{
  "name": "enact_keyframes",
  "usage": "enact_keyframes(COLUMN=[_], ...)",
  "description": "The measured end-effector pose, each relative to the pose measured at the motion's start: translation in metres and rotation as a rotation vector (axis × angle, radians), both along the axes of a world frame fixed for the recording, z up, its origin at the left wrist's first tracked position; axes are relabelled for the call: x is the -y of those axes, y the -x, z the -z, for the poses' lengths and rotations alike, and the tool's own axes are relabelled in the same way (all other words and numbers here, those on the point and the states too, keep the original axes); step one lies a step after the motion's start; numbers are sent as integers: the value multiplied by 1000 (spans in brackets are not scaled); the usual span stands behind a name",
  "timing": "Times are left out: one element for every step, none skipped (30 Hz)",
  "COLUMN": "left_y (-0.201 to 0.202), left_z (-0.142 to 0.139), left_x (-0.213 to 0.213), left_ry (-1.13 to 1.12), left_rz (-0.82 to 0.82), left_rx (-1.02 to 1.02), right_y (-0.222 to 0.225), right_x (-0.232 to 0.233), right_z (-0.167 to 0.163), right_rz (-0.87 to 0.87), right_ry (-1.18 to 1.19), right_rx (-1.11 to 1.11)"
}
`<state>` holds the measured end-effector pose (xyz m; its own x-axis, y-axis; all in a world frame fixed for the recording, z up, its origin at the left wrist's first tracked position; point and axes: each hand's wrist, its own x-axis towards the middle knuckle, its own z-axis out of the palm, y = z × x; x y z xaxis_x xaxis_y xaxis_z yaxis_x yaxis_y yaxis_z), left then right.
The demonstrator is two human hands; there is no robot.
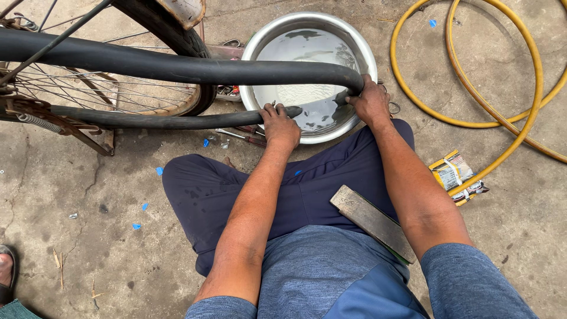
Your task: The person sits on the ground with a bicycle inner tube on their lap, opens a patch kit packet and presses a patch onto the tube. They then attach an air hose to the valve to inflate the tube and submerge sections of it in a water basin, moving the tube around to check for leaks.
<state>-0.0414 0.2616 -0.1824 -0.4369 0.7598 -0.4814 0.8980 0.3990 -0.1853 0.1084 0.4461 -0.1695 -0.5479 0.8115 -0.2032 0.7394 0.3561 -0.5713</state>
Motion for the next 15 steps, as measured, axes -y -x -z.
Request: enact_keyframes(left_y=[0, 0, 0, 0, 0, 0, -1, -1, -1, -1, -1, -1, -1, -1, -1], left_z=[-1, -1, -2, -2, -2, -2, -2, -1, -1, 0, 1, 1, 2, 3, 3], left_x=[0, 0, 0, 0, 0, 1, 2, 2, 3, 3, 3, 3, 3, 3, 2], left_ry=[0, 1, 3, 3, 3, 6, 6, 5, 6, 3, -2, -7, -4, -7, -12], left_rz=[1, 2, 2, 1, 0, -2, -8, -12, -16, -18, -21, -24, -27, -29, -30], left_rx=[4, 9, 15, 9, 5, 1, 13, 22, 34, 25, 15, 6, 15, 21, 25], right_y=[0, 0, 0, 1, 0, 0, 0, -1, -1, -2, -2, -2, -3, -3, -2], right_x=[0, 0, 1, 1, 1, 1, 2, 2, 3, 3, 3, 4, 5, 5, 4], right_z=[0, -1, -1, -1, -1, -1, -1, -1, -1, -1, -1, -1, -1, -2, -3], right_rz=[0, 0, -2, -4, -6, -8, -8, -7, -5, -7, -10, -13, -15, -17, -18], right_ry=[-1, -1, -1, -6, -10, -12, -11, -11, -10, -11, -14, -17, -20, -29, -40], right_rx=[-5, -9, -12, -14, -15, -15, -15, -17, -17, -14, -12, -9, -14, -21, -31])
